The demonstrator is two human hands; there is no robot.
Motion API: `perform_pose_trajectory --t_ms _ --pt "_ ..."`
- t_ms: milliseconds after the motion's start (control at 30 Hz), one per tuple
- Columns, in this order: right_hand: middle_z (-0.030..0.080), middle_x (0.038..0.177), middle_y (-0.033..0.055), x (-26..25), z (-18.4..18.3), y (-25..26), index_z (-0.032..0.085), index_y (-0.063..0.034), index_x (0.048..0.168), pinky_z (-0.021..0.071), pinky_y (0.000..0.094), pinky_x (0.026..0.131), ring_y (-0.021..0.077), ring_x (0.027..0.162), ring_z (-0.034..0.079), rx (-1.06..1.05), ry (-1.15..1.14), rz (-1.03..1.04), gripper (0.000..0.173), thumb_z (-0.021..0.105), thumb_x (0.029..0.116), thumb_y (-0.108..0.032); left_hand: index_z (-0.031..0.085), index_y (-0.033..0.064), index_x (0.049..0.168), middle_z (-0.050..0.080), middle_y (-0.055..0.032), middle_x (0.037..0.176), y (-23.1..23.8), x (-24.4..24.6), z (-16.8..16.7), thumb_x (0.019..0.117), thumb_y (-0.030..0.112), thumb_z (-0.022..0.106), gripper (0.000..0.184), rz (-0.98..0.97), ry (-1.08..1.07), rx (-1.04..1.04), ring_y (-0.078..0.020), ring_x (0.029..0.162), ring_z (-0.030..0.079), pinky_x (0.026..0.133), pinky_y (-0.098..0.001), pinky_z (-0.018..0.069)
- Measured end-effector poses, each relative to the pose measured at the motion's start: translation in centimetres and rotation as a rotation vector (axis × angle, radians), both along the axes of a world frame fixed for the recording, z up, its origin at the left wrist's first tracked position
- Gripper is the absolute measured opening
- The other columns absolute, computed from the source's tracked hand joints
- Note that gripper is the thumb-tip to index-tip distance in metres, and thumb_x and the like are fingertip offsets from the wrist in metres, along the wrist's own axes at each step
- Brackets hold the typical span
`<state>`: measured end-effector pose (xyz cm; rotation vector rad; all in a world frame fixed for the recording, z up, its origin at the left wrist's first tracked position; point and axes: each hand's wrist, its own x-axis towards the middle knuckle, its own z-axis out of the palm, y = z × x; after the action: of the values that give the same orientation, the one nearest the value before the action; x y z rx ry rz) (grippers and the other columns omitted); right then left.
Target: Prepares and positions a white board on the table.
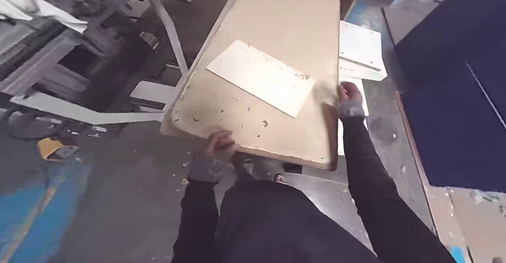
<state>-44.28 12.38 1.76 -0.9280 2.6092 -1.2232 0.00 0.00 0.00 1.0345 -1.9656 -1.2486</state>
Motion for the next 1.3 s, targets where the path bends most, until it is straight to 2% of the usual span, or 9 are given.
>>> perform_pose_trajectory --t_ms 167,267,367,633,833,1067,1133,1233,1300 --pt "0.064 0.131 0.0212 2.8 -0.6 -11.8 0.065 -0.0082 0.134 0.0508 0.0557 0.101 0.037 0.119 0.063 0.343 -0.008 -0.014 0.052 0.063 0.0986 -0.047 0.054 0.0051 0.138 0.071 -0.0015 0.115 -7.0 -4.3 0.0 0.0796 0.023 0.087 0.069 -0.314 0.396 -0.047 -0.0125 0.101 0.071 0.092 -0.0342 0.0607" --pt "0.065 0.127 0.021 3.2 -1.7 -14.9 0.073 -0.0098 0.119 0.0502 0.0562 0.101 0.0381 0.12 0.061 0.388 0.043 -0.131 0.034 0.067 0.096 -0.034 0.06 0.0034 0.132 0.073 -0.0044 0.109 -10.4 -6.8 0.9 0.0812 0.031 0.086 0.064 -0.388 0.344 -0.054 -0.0147 0.098 0.071 0.088 -0.0348 0.0605" --pt "0.063 0.126 0.0207 3.2 -2.4 -15.6 0.07 -0.0074 0.12 0.0507 0.0562 0.1 0.0383 0.12 0.06 0.407 0.023 -0.189 0.032 0.065 0.0973 -0.03 0.064 0.0049 0.128 0.073 -0.0059 0.109 -13.0 -7.8 0.8 0.0826 0.031 0.084 0.056 -0.414 0.222 -0.039 -0.0148 0.099 0.071 0.089 -0.035 0.0596" --pt "0.069 0.118 0.0224 4.1 -0.4 -12.7 0.069 -0.0011 0.12 0.0508 0.056 0.101 0.0364 0.113 0.066 0.331 -0.105 -0.102 0.03 0.063 0.1 -0.023 0.066 0.007 0.127 0.074 -0.0074 0.109 -17.7 -10.9 -0.4 0.0885 0.022 0.077 0.042 -0.472 0.048 -0.022 -0.0161 0.1 0.071 0.09 -0.0382 0.0586" --pt "0.07 0.106 0.0211 6.5 -1.0 -8.8 0.069 0.0047 0.114 0.0563 0.0499 0.09 0.0305 0.095 0.069 0.239 -0.129 0.059 0.026 0.064 0.1001 -0.017 0.067 0.0056 0.124 0.072 -0.011 0.112 -18.0 -14.9 0.4 0.0918 0.026 0.075 0.039 -0.614 0.025 -0.085 -0.0198 0.102 0.07 0.089 -0.0409 0.0572" --pt "0.067 0.094 0.0121 10.6 -0.5 -5.2 0.07 0.0021 0.099 0.0582 0.0386 0.076 0.0181 0.079 0.066 0.164 -0.214 0.273 0.013 0.068 0.094 -0.01 0.07 0.0065 0.12 0.071 -0.0129 0.108 -15.2 -16.6 1.7 0.0921 0.028 0.077 0.036 -0.849 -0.102 -0.196 -0.0246 0.098 0.07 0.09 -0.0455 0.058" --pt "0.067 0.094 0.0127 11.7 -0.8 -4.7 0.07 0.0022 0.095 0.0584 0.0388 0.077 0.0188 0.08 0.066 0.154 -0.187 0.363 0.011 0.068 0.0913 -0.008 0.07 0.0065 0.121 0.072 -0.0132 0.11 -14.2 -16.9 2.5 0.0916 0.028 0.077 0.037 -0.919 -0.201 -0.211 -0.0266 0.102 0.07 0.094 -0.0476 0.0563" --pt "0.068 0.093 0.0133 13.4 -0.7 -4.4 0.071 0.0026 0.092 0.0587 0.039 0.076 0.0198 0.081 0.067 0.149 -0.134 0.45 0.012 0.068 0.0901 -0.008 0.067 0.0055 0.131 0.068 -0.0163 0.125 -12.7 -18.1 5.2 0.0934 0.023 0.077 0.042 -1.053 -0.493 -0.091 -0.0302 0.121 0.063 0.109 -0.0475 0.0468" --pt "0.069 0.093 0.0132 14.1 -1.0 -4.1 0.072 0.0019 0.092 0.0596 0.0387 0.075 0.0197 0.08 0.068 0.135 -0.085 0.471 0.013 0.069 0.0895 -0.01 0.067 0.0084 0.131 0.064 -0.0162 0.132 -12.0 -18.7 5.0 0.0941 0.022 0.076 0.04 -1.141 -0.551 -0.105 -0.0314 0.127 0.059 0.11 -0.0483 0.0452"
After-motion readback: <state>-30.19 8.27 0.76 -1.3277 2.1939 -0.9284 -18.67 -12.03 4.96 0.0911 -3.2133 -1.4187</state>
